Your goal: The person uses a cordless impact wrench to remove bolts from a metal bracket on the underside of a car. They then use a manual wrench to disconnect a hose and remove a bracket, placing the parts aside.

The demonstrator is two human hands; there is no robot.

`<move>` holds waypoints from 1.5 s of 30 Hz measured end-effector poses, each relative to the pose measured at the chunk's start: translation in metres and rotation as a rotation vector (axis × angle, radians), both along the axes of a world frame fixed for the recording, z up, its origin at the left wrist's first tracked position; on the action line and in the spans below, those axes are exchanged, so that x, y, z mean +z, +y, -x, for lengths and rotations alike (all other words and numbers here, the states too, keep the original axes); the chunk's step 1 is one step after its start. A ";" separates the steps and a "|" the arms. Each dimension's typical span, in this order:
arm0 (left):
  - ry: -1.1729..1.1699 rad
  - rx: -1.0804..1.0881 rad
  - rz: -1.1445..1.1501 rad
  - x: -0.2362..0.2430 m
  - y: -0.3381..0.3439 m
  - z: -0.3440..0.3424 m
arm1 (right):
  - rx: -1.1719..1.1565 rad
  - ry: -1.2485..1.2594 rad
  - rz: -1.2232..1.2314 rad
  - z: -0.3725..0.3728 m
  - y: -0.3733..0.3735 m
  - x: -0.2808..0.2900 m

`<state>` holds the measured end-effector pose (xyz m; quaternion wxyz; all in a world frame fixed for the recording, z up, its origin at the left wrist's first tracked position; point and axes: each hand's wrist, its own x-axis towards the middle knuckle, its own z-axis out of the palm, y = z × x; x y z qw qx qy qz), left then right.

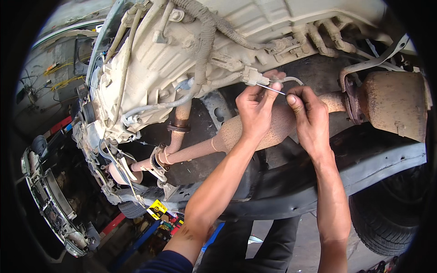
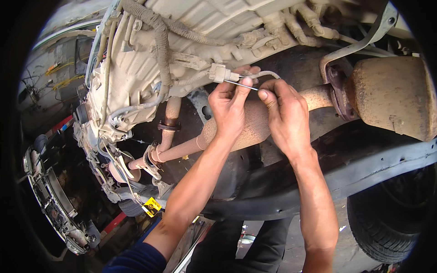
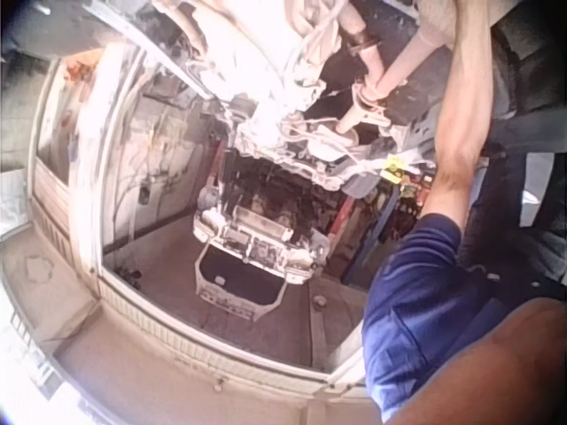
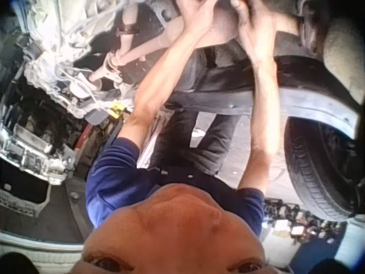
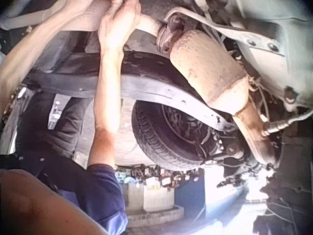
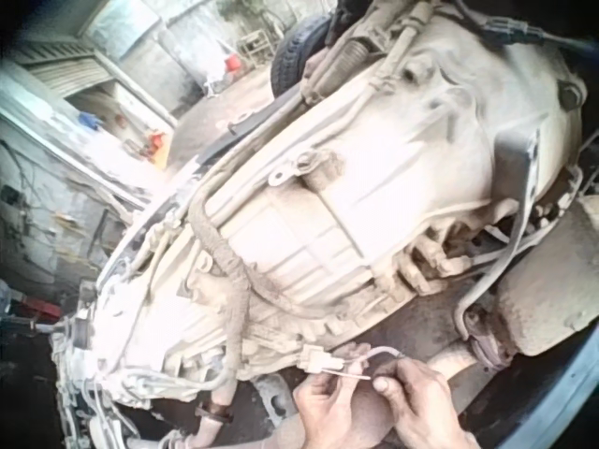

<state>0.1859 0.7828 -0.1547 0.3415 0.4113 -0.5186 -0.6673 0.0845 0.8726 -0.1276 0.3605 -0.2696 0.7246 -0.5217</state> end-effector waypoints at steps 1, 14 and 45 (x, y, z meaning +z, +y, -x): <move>0.046 0.026 0.008 0.000 0.001 0.000 | 0.004 0.076 0.020 0.001 -0.001 0.000; 0.048 0.094 -0.322 0.028 0.031 -0.006 | 0.025 -0.057 -0.048 0.003 -0.004 0.006; -0.224 0.077 -0.212 0.009 0.069 0.007 | 0.881 -0.130 -0.022 0.064 -0.077 0.004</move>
